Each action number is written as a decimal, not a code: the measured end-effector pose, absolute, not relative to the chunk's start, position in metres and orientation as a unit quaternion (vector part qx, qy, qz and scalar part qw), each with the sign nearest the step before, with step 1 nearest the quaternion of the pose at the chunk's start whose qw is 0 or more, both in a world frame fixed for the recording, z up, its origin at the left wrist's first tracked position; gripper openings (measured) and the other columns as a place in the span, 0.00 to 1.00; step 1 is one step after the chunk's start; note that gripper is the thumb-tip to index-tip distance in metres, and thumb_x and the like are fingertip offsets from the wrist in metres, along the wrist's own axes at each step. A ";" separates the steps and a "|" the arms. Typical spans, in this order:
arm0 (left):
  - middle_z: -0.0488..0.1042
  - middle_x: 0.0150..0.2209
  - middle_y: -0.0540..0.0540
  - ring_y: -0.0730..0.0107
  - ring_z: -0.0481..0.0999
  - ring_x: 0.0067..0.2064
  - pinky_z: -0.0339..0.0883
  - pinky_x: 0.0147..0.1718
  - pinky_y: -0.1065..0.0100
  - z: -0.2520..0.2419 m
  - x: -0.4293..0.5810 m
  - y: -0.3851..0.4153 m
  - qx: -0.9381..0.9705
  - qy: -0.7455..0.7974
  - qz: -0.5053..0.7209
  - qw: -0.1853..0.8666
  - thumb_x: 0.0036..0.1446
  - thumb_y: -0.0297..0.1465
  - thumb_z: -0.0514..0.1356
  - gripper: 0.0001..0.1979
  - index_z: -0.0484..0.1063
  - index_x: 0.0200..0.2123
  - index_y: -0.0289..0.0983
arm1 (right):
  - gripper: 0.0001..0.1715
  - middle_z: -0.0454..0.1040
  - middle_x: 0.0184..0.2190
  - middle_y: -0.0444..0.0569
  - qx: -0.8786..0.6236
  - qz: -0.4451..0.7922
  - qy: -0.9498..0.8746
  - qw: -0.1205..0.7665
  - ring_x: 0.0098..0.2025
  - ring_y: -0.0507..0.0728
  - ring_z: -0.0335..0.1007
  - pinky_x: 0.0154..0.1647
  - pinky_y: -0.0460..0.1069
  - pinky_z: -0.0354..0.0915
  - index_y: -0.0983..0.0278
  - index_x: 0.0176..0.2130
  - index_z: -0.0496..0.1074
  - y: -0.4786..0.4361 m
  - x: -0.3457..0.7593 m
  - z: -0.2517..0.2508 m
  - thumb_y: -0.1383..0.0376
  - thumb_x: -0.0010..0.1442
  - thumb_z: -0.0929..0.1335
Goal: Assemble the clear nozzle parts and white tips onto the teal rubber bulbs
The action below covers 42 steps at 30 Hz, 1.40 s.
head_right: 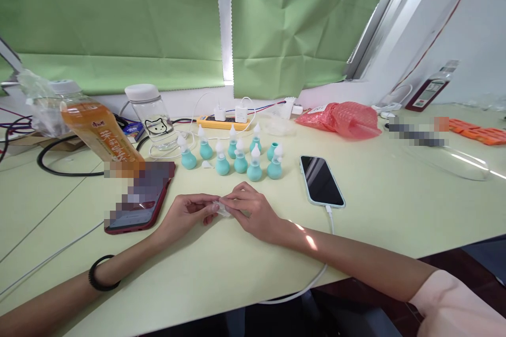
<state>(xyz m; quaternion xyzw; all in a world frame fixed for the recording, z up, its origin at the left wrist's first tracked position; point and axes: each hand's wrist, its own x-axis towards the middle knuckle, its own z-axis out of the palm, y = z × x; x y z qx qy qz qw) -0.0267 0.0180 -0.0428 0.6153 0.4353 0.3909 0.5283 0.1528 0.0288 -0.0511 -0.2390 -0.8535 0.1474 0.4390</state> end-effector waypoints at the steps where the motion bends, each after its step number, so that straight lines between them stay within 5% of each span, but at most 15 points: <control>1: 0.71 0.19 0.49 0.76 0.67 0.21 0.64 0.22 0.72 -0.043 -0.027 0.018 0.607 0.434 0.397 0.534 0.45 0.34 0.60 0.13 0.73 0.34 0.32 | 0.16 0.72 0.31 0.46 -0.234 0.140 -0.853 0.445 0.34 0.53 0.62 0.36 0.51 0.64 0.59 0.44 0.68 0.029 0.152 -0.051 0.71 0.56 0.62; 7: 0.73 0.20 0.46 0.72 0.71 0.21 0.68 0.24 0.68 -0.039 -0.026 0.017 0.571 0.423 0.413 0.569 0.43 0.32 0.62 0.15 0.71 0.35 0.29 | 0.21 0.71 0.25 0.43 -0.243 0.127 -0.849 0.452 0.35 0.52 0.62 0.34 0.49 0.64 0.58 0.48 0.64 0.028 0.152 -0.053 0.74 0.56 0.60; 14: 0.74 0.20 0.45 0.71 0.72 0.22 0.68 0.25 0.70 -0.036 -0.026 0.016 0.570 0.428 0.419 0.563 0.44 0.31 0.62 0.12 0.72 0.32 0.28 | 0.25 0.70 0.35 0.46 -0.268 0.190 -0.838 0.437 0.42 0.54 0.59 0.36 0.49 0.64 0.56 0.50 0.62 0.024 0.150 -0.055 0.75 0.55 0.59; 24: 0.75 0.22 0.46 0.71 0.73 0.24 0.69 0.26 0.70 -0.035 -0.025 0.013 0.538 0.420 0.453 0.573 0.43 0.30 0.62 0.10 0.72 0.30 0.29 | 0.18 0.67 0.43 0.48 -0.286 0.497 -0.722 0.387 0.47 0.54 0.62 0.51 0.54 0.58 0.60 0.46 0.67 0.022 0.152 -0.044 0.69 0.53 0.64; 28: 0.76 0.27 0.47 0.70 0.75 0.28 0.70 0.31 0.70 -0.034 -0.024 0.013 0.539 0.405 0.452 0.584 0.43 0.30 0.63 0.09 0.72 0.30 0.32 | 0.22 0.72 0.39 0.50 -0.309 0.611 -0.596 0.420 0.41 0.56 0.68 0.45 0.54 0.63 0.62 0.45 0.67 0.023 0.151 -0.040 0.64 0.49 0.68; 32: 0.76 0.29 0.46 0.69 0.75 0.30 0.69 0.32 0.70 -0.035 -0.024 0.013 0.567 0.416 0.446 0.553 0.42 0.30 0.63 0.10 0.72 0.31 0.33 | 0.19 0.74 0.25 0.50 -0.364 0.618 -0.572 0.398 0.27 0.54 0.70 0.32 0.52 0.68 0.69 0.38 0.72 0.026 0.150 -0.038 0.61 0.45 0.70; 35: 0.75 0.28 0.45 0.69 0.74 0.28 0.69 0.30 0.70 -0.039 -0.022 0.010 0.606 0.413 0.436 0.522 0.43 0.30 0.62 0.10 0.72 0.32 0.32 | 0.17 0.74 0.25 0.51 -0.359 0.620 -0.593 0.368 0.26 0.53 0.70 0.30 0.50 0.68 0.69 0.34 0.73 0.026 0.151 -0.038 0.61 0.44 0.70; 42: 0.75 0.28 0.45 0.69 0.74 0.29 0.69 0.28 0.71 -0.025 -0.025 0.012 0.771 0.382 0.391 0.327 0.49 0.34 0.57 0.12 0.71 0.35 0.33 | 0.13 0.72 0.21 0.48 -0.320 0.636 -0.604 0.358 0.22 0.51 0.68 0.26 0.47 0.66 0.69 0.28 0.73 0.028 0.154 -0.036 0.61 0.44 0.70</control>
